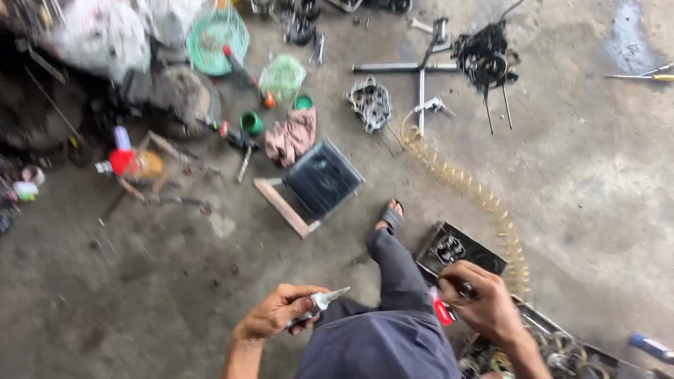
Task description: Applying a bead of liquid sealant to the mating surfaces of a motorcycle engine casing using a squeeze tube.
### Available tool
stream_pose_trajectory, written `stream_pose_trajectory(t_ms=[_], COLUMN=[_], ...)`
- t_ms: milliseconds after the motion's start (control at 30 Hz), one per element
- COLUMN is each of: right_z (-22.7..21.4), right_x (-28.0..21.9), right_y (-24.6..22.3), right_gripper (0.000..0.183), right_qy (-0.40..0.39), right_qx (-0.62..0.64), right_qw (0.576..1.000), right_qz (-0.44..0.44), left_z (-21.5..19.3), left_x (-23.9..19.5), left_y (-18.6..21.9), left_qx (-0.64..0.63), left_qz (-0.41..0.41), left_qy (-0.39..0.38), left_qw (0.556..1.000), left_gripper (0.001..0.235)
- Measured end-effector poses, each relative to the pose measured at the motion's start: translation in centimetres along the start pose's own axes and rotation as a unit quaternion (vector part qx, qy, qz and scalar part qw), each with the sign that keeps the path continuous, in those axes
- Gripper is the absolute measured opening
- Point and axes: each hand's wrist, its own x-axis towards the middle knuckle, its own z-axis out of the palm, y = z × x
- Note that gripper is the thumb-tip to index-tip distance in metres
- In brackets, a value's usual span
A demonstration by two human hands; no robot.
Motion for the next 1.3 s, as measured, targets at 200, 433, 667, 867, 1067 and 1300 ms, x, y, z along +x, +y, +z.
stream_pose_trajectory(t_ms=[200,433,667,867,1067,1300], right_z=[-8.2,-11.1,-5.9,-1.3,3.1,9.4], right_x=[11.0,21.0,37.2,48.5,53.8,57.9], right_y=[7.1,14.9,3.0,0.3,6.4,18.5], right_gripper=[0.020,0.082,0.033,0.019,0.016,0.010], right_qy=[-0.067,0.110,0.210,0.275,0.137,0.030], right_qx=[0.066,-0.232,0.272,0.256,0.103,0.056], right_qw=[0.945,0.833,0.874,0.799,0.820,0.780], right_qz=[0.312,0.490,0.345,0.470,0.546,0.623], left_z=[-0.6,-4.4,-10.4,-16.8,-23.5,-30.9], left_x=[10.7,23.5,43.1,53.3,58.1,63.4], left_y=[11.4,22.0,32.0,37.9,38.1,29.6], left_qx=[-0.040,-0.136,0.041,0.154,0.175,0.234], left_qz=[0.038,0.037,-0.150,-0.233,-0.292,-0.251], left_qy=[-0.004,0.058,-0.086,-0.195,-0.185,-0.131], left_qw=[0.998,0.988,0.984,0.940,0.922,0.930], left_gripper=[0.051,0.032,0.023,0.026,0.023,0.023])
